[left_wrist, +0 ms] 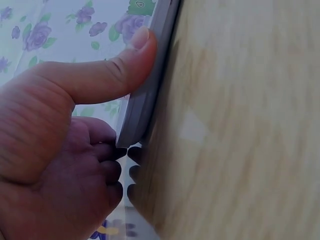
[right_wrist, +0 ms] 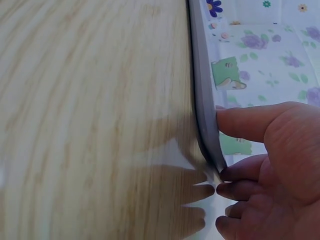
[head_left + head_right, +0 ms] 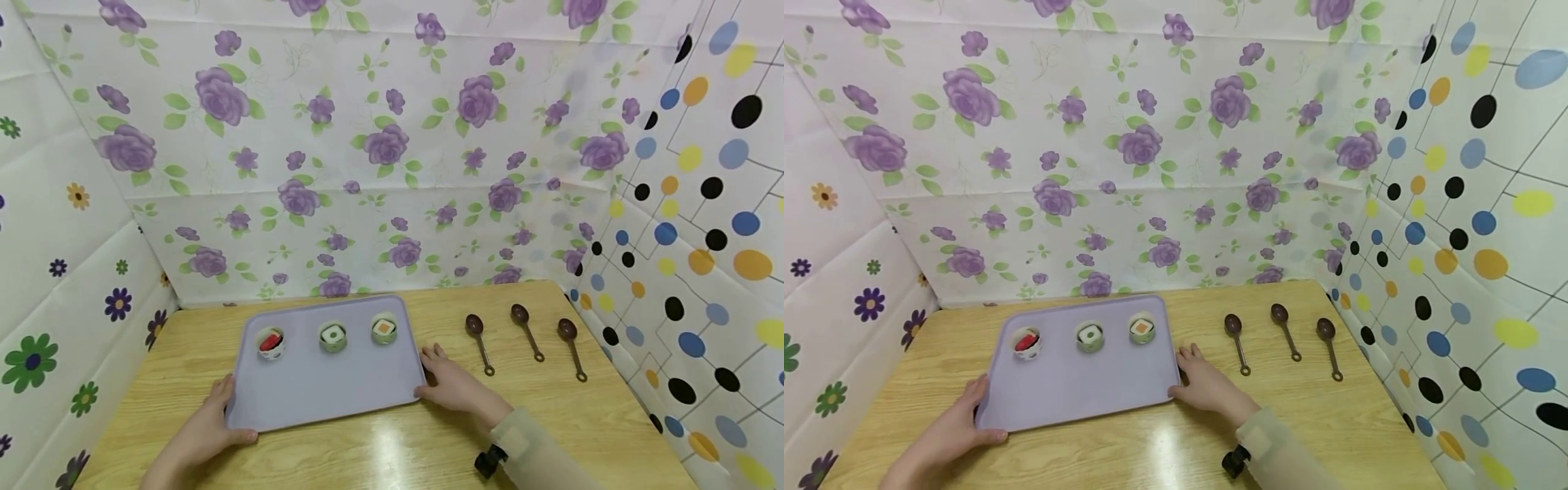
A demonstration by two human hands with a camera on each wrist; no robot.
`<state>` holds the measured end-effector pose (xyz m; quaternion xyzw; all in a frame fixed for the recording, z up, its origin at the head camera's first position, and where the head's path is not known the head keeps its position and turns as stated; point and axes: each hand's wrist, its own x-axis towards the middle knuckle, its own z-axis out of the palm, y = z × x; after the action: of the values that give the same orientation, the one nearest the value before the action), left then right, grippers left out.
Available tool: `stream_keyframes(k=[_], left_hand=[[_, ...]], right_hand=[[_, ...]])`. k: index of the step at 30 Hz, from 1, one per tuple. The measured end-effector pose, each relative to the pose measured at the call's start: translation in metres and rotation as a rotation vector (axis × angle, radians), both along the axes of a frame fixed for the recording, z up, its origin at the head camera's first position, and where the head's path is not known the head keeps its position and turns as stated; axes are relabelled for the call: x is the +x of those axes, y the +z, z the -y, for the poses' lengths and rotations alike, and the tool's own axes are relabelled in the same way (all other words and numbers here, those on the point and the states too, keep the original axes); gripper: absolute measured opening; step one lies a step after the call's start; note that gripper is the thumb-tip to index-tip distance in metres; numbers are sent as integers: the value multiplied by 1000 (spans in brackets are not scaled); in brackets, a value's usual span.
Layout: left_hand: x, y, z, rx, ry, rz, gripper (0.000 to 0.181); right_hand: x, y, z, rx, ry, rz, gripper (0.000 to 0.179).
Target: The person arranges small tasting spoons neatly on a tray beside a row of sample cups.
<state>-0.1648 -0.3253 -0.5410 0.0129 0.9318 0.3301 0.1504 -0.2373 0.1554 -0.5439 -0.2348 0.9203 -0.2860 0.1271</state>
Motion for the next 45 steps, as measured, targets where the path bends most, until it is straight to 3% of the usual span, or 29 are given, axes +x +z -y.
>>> stream_keyframes(k=[15,33,38,45], left_hand=[[-19,-1,-22,35,-38,-79,141],[-24,-2,-31,80,-24,-54,140],[-25,-2,-29,87,-16,-43,142],[-26,-3,-29,75,2,-23,143]], right_hand=[[-1,5,-21,31,-51,2,84],[-3,-3,-32,8,-86,-10,82],[-2,-3,-35,-141,-149,-51,69],[-11,1,-58,-376,-330,-115,48]])
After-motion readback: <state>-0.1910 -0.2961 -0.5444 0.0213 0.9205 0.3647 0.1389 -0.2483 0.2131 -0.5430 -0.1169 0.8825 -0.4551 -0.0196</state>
